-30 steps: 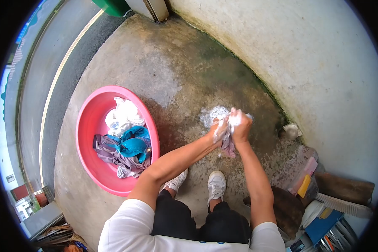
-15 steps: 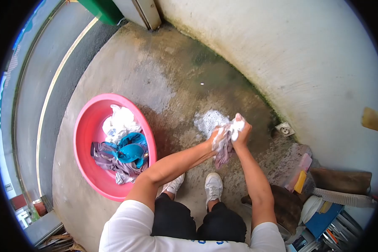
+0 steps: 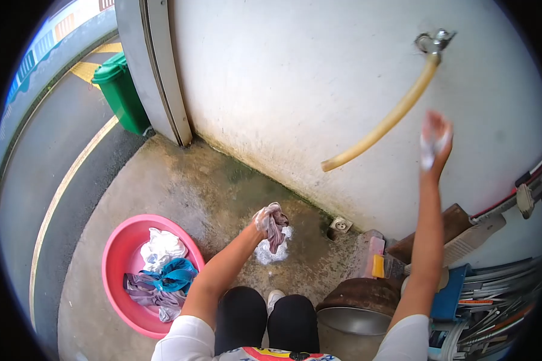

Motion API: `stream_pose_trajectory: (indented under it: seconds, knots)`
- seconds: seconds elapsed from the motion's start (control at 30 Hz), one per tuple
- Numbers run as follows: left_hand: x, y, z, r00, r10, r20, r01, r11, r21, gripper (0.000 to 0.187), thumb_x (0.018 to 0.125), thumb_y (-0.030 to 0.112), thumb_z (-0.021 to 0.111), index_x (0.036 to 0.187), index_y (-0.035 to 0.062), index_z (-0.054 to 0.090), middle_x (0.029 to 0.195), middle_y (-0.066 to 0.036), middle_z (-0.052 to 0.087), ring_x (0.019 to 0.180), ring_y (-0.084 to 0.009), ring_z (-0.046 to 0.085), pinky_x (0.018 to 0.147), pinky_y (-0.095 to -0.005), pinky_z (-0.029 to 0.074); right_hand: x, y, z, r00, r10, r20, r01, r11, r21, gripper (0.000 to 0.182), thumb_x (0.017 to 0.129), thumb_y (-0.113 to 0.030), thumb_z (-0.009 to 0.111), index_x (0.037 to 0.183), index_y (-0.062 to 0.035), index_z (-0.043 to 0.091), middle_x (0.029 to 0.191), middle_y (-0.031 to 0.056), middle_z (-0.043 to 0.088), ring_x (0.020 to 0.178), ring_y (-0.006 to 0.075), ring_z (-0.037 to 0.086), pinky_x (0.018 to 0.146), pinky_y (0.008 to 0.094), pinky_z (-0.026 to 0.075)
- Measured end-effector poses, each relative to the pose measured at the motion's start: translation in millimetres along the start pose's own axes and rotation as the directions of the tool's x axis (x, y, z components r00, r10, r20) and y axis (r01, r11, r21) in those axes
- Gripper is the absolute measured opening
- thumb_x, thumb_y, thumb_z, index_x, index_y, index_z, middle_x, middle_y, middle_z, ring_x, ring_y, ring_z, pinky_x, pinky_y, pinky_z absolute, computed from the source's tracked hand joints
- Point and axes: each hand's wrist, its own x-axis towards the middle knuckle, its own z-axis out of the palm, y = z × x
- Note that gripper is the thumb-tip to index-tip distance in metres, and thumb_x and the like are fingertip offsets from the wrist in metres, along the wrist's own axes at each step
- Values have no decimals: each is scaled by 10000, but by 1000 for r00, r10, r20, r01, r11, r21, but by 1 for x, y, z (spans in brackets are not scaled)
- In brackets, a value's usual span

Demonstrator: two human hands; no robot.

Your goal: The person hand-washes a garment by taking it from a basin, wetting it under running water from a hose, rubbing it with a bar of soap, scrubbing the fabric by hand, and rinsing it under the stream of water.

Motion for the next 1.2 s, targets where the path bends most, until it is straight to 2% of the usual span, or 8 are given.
stream_pose_trajectory:
  seconds: [0.1, 0.17, 0.37, 0.47, 0.7, 0.8, 0.93, 1.2]
  knots:
    - [1, 7, 26, 992, 78, -102, -82, 996, -38, 251, 807, 149, 557, 579, 130, 453, 517, -23, 422, 428, -198, 430, 397, -349, 384, 91, -22, 16, 991, -122, -56, 133, 957, 258, 451, 771, -173, 711, 1106, 6, 467, 1087, 111, 539, 942, 158, 530, 849, 280, 439]
    - [-12, 2, 64, 914, 197, -355, -170, 980, 106, 254, 799, 131, 544, 560, 110, 462, 515, -48, 423, 410, -206, 424, 395, -361, 385, 120, -55, 19, 999, 36, -2, -35, 983, 178, 562, 759, -311, 723, 1125, 24, 459, 1094, 135, 547, 980, 168, 531, 848, 275, 436]
    - [28, -6, 14, 919, 169, -355, -168, 985, 33, 228, 759, 103, 583, 574, 76, 454, 533, -76, 463, 430, -242, 465, 426, -403, 427, 159, -67, 16, 980, -20, 200, 46, 991, -126, 662, 784, -461, 640, 1189, 36, 473, 1123, 150, 564, 1058, 175, 528, 884, 296, 410]
    - [15, -14, 35, 918, 147, -368, -159, 987, -1, 248, 784, 122, 545, 571, 99, 420, 540, -84, 461, 429, -261, 426, 439, -410, 393, 170, -60, 11, 990, -36, 137, 68, 970, -235, 609, 737, -515, 665, 1044, 7, 600, 925, 59, 629, 816, 110, 553, 747, 212, 412]
    - [42, -6, -26, 980, 116, -161, -126, 990, -56, 222, 829, 190, 482, 636, 88, 438, 603, -87, 483, 547, -271, 502, 526, -438, 440, 177, -67, -10, 952, -28, 304, 88, 979, -186, 488, 843, -469, 540, 1108, -67, 615, 1033, 32, 617, 960, 123, 542, 841, 255, 382]
    - [40, -5, -10, 931, 188, -312, -201, 980, -10, 243, 828, 188, 493, 614, 96, 425, 582, -77, 471, 526, -261, 488, 515, -421, 434, 177, -66, -11, 937, -15, 349, 67, 988, -137, 465, 861, -456, 518, 1132, -90, 609, 1065, 26, 609, 997, 121, 530, 860, 260, 371]
    - [31, 0, 6, 986, 142, -88, -148, 987, -65, 280, 829, 205, 505, 582, 110, 413, 559, -54, 455, 509, -239, 479, 507, -401, 428, 168, -69, -7, 938, -17, 345, 69, 988, -139, 447, 870, -445, 507, 1151, -110, 601, 1089, 22, 601, 1029, 116, 515, 872, 264, 360]
    - [42, 15, -2, 969, 145, -198, -138, 989, 52, 295, 816, 192, 513, 558, 116, 393, 545, -55, 442, 488, -231, 450, 478, -374, 406, 148, -69, 0, 963, -38, 265, 55, 997, -60, 499, 887, -425, 489, 1243, -77, 521, 1179, 41, 556, 1095, 131, 498, 928, 301, 352]
